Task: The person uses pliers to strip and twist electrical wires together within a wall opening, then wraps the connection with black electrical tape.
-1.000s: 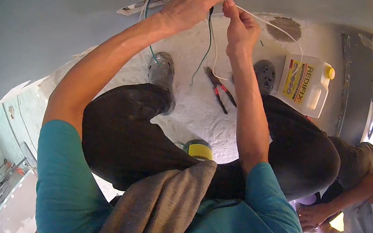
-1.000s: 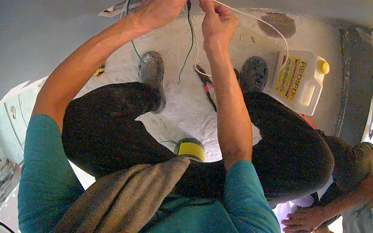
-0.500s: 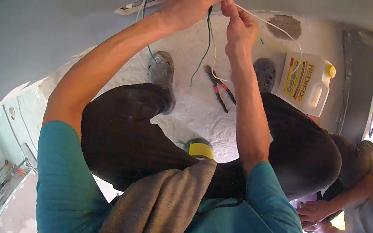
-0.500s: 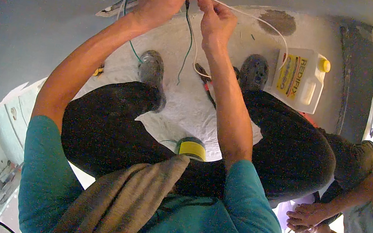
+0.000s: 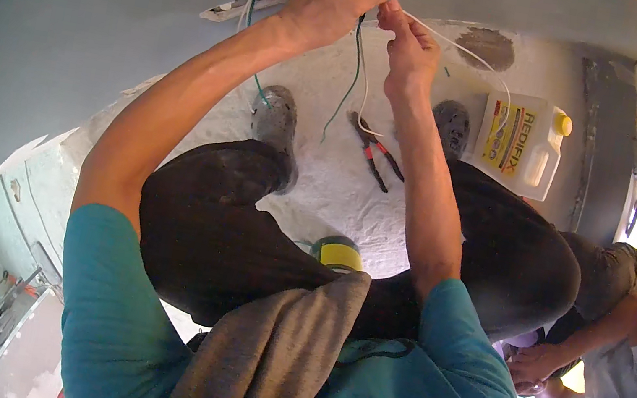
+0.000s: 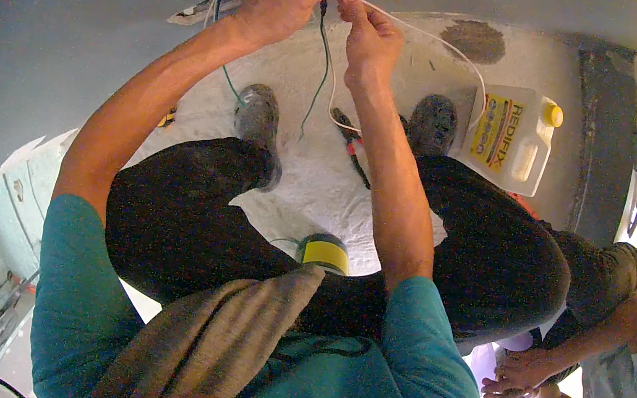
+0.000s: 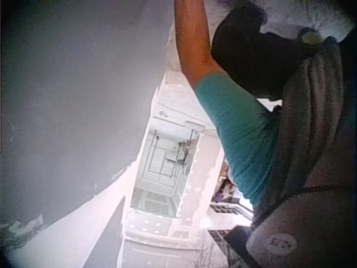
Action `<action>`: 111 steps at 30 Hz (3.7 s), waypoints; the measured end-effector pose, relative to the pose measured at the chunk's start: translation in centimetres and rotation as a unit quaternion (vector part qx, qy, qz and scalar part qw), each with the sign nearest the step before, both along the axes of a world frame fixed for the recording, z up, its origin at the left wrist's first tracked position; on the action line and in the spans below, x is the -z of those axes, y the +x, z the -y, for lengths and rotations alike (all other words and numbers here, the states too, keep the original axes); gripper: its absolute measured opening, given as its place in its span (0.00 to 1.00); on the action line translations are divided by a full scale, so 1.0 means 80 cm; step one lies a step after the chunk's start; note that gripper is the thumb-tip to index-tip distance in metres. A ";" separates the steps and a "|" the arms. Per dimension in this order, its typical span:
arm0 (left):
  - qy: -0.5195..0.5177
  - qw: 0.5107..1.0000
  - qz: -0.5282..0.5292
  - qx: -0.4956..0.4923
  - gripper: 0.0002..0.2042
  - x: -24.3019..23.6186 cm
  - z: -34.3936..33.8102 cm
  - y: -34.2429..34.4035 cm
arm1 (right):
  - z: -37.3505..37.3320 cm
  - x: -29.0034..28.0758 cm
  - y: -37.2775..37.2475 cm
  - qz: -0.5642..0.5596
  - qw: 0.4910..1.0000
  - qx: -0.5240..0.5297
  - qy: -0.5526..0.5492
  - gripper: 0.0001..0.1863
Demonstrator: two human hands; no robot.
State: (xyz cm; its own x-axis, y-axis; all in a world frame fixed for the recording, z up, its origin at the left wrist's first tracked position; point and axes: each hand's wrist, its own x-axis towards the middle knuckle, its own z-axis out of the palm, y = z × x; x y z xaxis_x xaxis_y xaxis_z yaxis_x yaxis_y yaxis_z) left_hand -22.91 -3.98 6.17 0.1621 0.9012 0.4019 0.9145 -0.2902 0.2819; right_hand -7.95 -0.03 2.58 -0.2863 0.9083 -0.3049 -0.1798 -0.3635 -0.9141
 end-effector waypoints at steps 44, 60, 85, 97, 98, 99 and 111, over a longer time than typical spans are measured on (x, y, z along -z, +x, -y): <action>-0.001 1.000 0.001 -0.007 0.09 0.004 -0.008 0.005 | -0.053 0.007 0.025 0.269 0.709 -0.066 0.649 0.11; -0.001 0.999 0.035 -0.020 0.11 0.010 -0.007 0.005 | -0.086 -0.024 0.030 0.238 0.866 -0.280 0.340 0.09; 0.022 0.999 -0.024 0.012 0.11 0.009 -0.009 0.003 | -0.114 0.003 0.028 0.132 0.903 -0.405 -0.057 0.11; 0.004 1.000 0.008 -0.010 0.11 0.005 -0.010 0.005 | -0.063 -0.010 0.036 0.247 0.744 -0.131 0.607 0.10; 0.004 1.000 0.009 -0.010 0.11 0.006 -0.010 0.005 | -0.066 -0.007 0.035 0.243 0.724 -0.120 0.634 0.09; -0.004 1.000 0.006 -0.013 0.11 0.006 -0.010 0.005 | -0.068 -0.004 0.034 0.240 0.703 -0.109 0.660 0.09; 0.006 1.000 0.014 0.007 0.13 0.015 -0.008 -0.001 | -0.082 -0.027 0.028 0.182 0.924 -0.330 0.064 0.11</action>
